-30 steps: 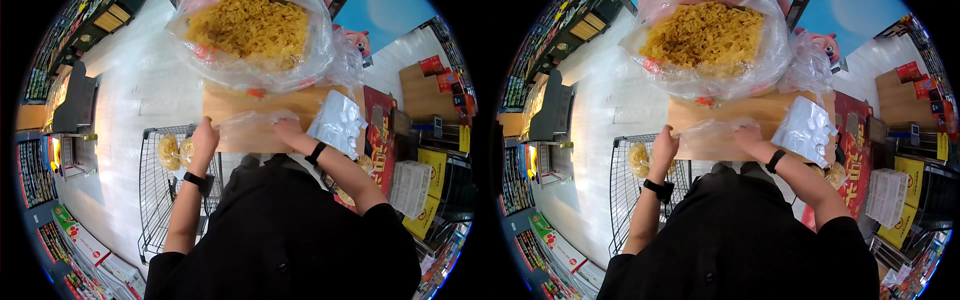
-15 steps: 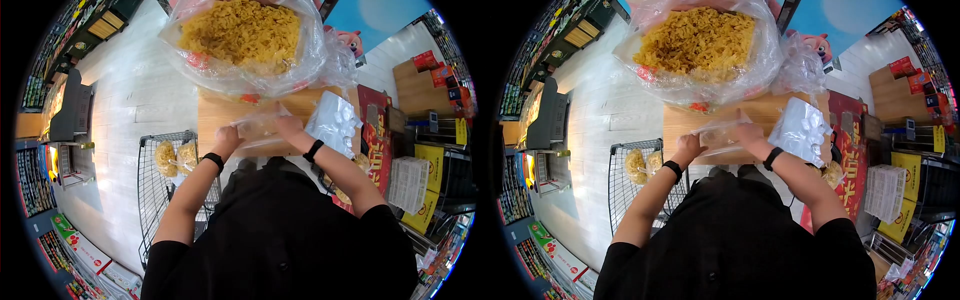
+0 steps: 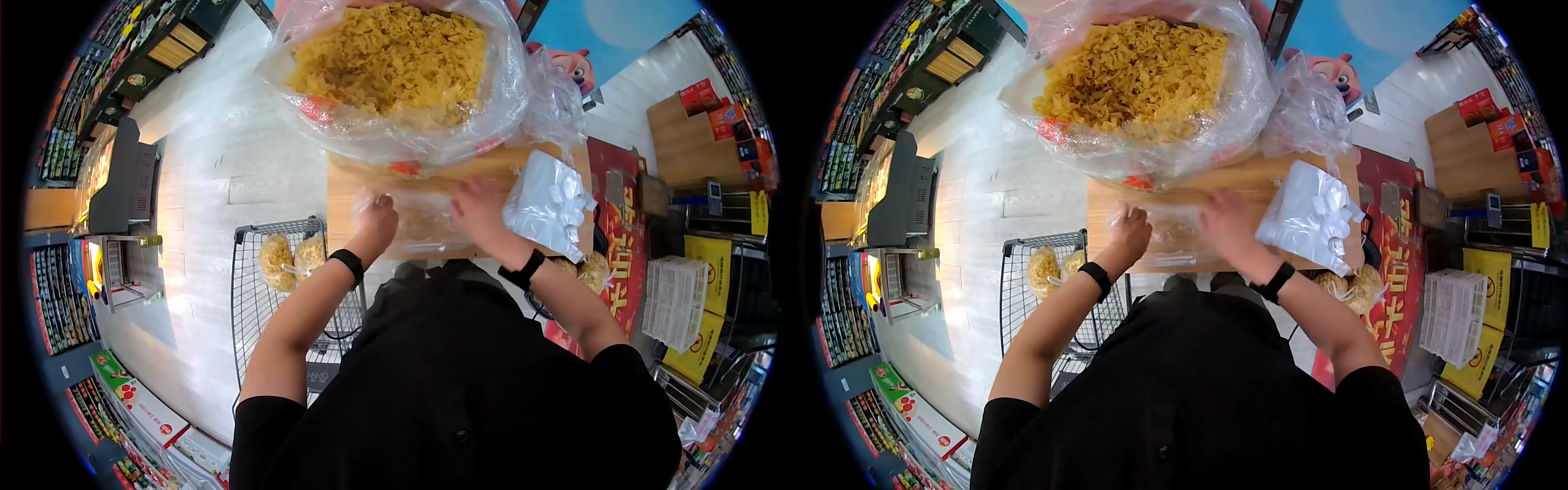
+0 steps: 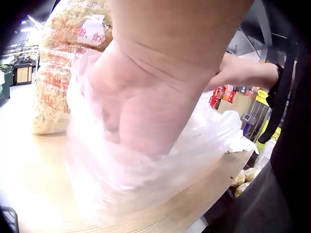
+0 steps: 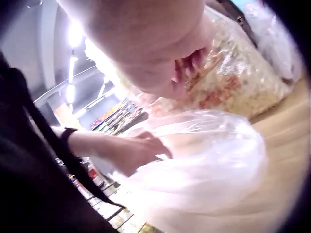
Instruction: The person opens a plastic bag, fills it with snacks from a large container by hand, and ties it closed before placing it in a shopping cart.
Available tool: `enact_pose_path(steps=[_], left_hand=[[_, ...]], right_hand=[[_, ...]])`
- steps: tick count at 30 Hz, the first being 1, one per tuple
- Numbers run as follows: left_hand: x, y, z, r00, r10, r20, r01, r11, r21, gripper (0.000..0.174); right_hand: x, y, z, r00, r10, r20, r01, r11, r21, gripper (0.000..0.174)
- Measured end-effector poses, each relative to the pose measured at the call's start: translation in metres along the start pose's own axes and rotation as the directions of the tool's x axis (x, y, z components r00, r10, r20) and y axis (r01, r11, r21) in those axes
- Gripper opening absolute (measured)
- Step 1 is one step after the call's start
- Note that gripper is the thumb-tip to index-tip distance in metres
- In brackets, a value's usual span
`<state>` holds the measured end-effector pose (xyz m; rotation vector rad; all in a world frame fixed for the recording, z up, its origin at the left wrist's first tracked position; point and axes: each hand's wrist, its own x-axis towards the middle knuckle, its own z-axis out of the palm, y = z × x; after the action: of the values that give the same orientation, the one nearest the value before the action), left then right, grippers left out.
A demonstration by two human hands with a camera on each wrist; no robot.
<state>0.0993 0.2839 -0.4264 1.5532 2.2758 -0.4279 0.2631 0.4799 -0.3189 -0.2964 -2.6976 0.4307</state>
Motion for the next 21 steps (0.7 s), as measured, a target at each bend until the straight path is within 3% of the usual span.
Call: enact_pose_path(steps=[2,3,5,6,8,9,11,13,14,16,17,19,21], left_hand=[[-0.012,0.014,-0.048,0.977,0.213,0.029,-0.212,0.977,-0.032,0.039],[-0.005,0.015,-0.034,0.967,0.242,-0.078,-0.250,0.961,-0.115,0.048],[0.006,0.017,-0.011,0.977,0.204,-0.059,-0.208,0.976,-0.068,0.060],[0.012,0.016,0.001,0.982,0.182,-0.053,-0.184,0.982,-0.044,0.065],[0.011,-0.003,0.044,0.959,0.159,-0.235,-0.144,0.986,0.080,0.086],[0.010,-0.013,0.058,0.933,0.154,-0.325,-0.114,0.984,0.137,0.096],[0.014,-0.020,0.066,0.956,0.137,-0.259,-0.210,0.937,-0.279,0.112],[0.004,-0.017,0.035,0.959,0.261,-0.115,-0.270,0.960,-0.078,0.134],[0.005,-0.017,0.033,0.963,0.260,-0.065,-0.264,0.961,-0.076,0.128],[0.010,-0.017,0.036,0.965,0.258,0.036,-0.255,0.964,-0.071,0.115],[0.009,-0.015,0.039,0.964,0.258,-0.067,-0.261,0.964,-0.052,0.100],[0.011,-0.008,0.036,0.929,0.255,-0.269,-0.266,0.964,-0.004,0.072],[0.008,0.005,-0.007,0.932,0.338,-0.133,-0.347,0.937,-0.046,0.050]], right_hand=[[-0.005,-0.027,0.009,0.956,-0.284,0.075,0.244,0.910,0.336,0.011],[-0.007,-0.034,0.021,0.929,-0.255,0.267,0.165,0.934,0.317,0.012],[-0.017,-0.036,0.058,0.774,-0.167,0.611,0.029,0.973,0.230,0.016],[-0.023,-0.026,0.078,0.774,-0.010,0.633,-0.023,0.999,0.044,0.019],[-0.027,-0.005,0.109,0.750,0.296,0.591,-0.116,0.939,-0.323,0.026],[-0.018,-0.002,0.103,0.751,0.356,0.557,-0.134,0.907,-0.400,0.030],[-0.005,-0.002,0.080,0.734,0.470,0.491,-0.165,0.824,-0.542,0.036],[0.003,0.011,0.081,0.691,0.419,0.589,-0.107,0.865,-0.490,0.035],[0.008,0.020,0.081,0.668,0.391,0.633,-0.079,0.883,-0.462,0.034],[0.013,0.038,0.086,0.775,0.279,0.566,-0.103,0.941,-0.323,0.028],[0.012,0.042,0.091,0.822,0.223,0.525,-0.104,0.964,-0.246,0.025],[0.021,0.028,0.071,0.771,0.188,0.608,-0.050,0.970,-0.236,0.021],[0.016,0.010,0.068,0.752,0.184,0.633,-0.007,0.963,-0.271,0.019]])
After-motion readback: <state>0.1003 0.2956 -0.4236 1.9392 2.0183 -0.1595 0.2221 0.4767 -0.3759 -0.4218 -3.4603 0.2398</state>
